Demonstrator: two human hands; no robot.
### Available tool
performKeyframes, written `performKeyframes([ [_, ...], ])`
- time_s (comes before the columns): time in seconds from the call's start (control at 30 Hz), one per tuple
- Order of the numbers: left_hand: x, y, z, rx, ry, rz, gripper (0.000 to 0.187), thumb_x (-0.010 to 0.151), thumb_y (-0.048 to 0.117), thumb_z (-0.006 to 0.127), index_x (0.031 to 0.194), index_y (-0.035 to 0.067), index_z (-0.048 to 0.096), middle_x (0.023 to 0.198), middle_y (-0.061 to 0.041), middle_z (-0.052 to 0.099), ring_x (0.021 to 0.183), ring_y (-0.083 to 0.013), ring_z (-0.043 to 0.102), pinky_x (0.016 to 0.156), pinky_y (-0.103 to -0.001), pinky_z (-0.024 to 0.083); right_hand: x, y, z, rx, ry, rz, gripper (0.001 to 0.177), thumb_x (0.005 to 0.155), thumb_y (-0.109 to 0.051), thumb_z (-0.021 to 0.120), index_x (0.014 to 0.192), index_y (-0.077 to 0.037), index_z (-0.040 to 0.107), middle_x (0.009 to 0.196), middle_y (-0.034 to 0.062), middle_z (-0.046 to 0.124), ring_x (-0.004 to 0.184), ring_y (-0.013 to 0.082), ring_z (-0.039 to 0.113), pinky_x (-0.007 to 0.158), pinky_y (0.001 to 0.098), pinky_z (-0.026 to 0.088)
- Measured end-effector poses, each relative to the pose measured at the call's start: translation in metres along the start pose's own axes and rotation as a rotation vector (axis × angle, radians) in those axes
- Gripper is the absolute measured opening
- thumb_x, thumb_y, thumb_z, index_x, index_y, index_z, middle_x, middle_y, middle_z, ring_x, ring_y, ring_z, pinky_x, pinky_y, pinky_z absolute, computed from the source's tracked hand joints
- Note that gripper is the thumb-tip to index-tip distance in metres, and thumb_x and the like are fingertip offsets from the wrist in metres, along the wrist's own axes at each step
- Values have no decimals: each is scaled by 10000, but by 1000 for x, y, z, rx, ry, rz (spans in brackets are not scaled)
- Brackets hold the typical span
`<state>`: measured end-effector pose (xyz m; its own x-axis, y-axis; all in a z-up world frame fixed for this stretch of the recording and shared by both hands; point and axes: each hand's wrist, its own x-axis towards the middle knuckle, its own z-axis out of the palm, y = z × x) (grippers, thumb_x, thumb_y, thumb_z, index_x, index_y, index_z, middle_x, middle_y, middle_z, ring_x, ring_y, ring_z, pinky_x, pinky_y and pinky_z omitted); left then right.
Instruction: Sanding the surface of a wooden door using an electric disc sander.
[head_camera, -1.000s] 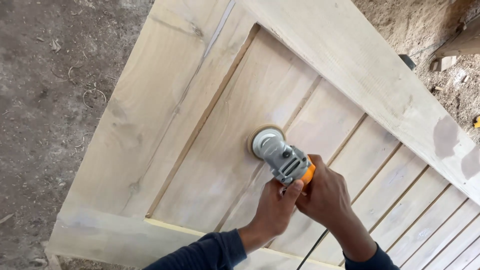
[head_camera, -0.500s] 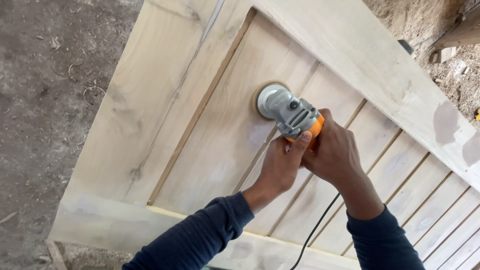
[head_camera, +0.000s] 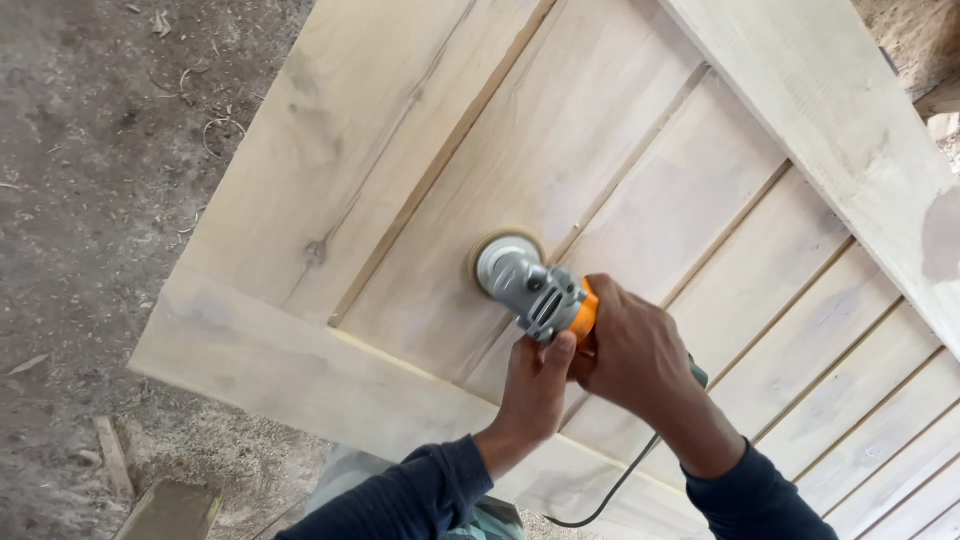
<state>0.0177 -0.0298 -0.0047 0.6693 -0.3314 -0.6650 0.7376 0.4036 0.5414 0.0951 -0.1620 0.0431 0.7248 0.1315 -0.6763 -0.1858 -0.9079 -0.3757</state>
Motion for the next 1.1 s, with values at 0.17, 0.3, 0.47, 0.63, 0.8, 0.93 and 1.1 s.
performKeyframes([
  [0.17, -47, -82, -22, -40, 169, 8, 574, 1024, 541, 591, 1174, -12, 584, 976, -9, 579, 826, -70, 482, 695, -262, 437, -23, -13, 22, -36, -47, -94, 639, 632, -281, 888, 1124, -25, 571, 853, 103, 716, 700, 261, 720, 599, 368, 580],
  [0.3, -50, -91, -22, -80, 227, 14, 597, 993, 553, 593, 1210, -2, 547, 1028, -3, 591, 866, -70, 515, 722, -266, 476, -24, -8, 29, -77, -131, -129, 753, 565, -314, 917, 1183, -47, 579, 938, 101, 716, 709, 255, 707, 583, 364, 575],
  [0.47, 1, -24, 10, -195, 29, 38, 618, 999, 543, 608, 1281, -4, 548, 1102, -41, 642, 950, -84, 609, 796, -273, 532, -8, 24, 14, -73, -76, -27, 656, 709, -361, 884, 1208, -65, 576, 854, 72, 717, 684, 208, 705, 608, 337, 590],
  [0.63, 44, -1, 34, -168, -60, 22, 600, 1008, 536, 612, 1205, -31, 601, 1032, -51, 685, 925, -89, 656, 763, -283, 555, 11, 37, -18, -62, 81, -23, 692, 654, -315, 906, 1191, -33, 572, 847, 100, 701, 602, 228, 700, 585, 353, 583],
  [0.8, 75, 18, 54, 174, 23, 30, 576, 1009, 525, 592, 1038, -45, 667, 769, -16, 644, 719, -64, 566, 588, -286, 460, 27, 46, -43, -26, 141, 106, 671, 663, -220, 862, 1227, -34, 548, 760, 106, 697, 573, 295, 707, 576, 405, 574],
  [0.93, 97, 32, 68, 162, -25, 43, 569, 1018, 528, 582, 1060, -34, 658, 775, -11, 637, 715, -66, 566, 601, -282, 468, 38, 57, -60, 10, 226, 31, 610, 709, -217, 847, 1208, -22, 554, 762, 125, 689, 619, 344, 705, 594, 430, 566],
  [1.1, 134, 56, 88, 212, -96, -11, 577, 1012, 530, 567, 1013, -35, 682, 715, -34, 624, 657, -91, 563, 563, -299, 459, 59, 76, -81, 45, 285, 59, 545, 703, -256, 871, 1080, -24, 552, 818, 176, 696, 712, 374, 725, 640, 438, 569],
])
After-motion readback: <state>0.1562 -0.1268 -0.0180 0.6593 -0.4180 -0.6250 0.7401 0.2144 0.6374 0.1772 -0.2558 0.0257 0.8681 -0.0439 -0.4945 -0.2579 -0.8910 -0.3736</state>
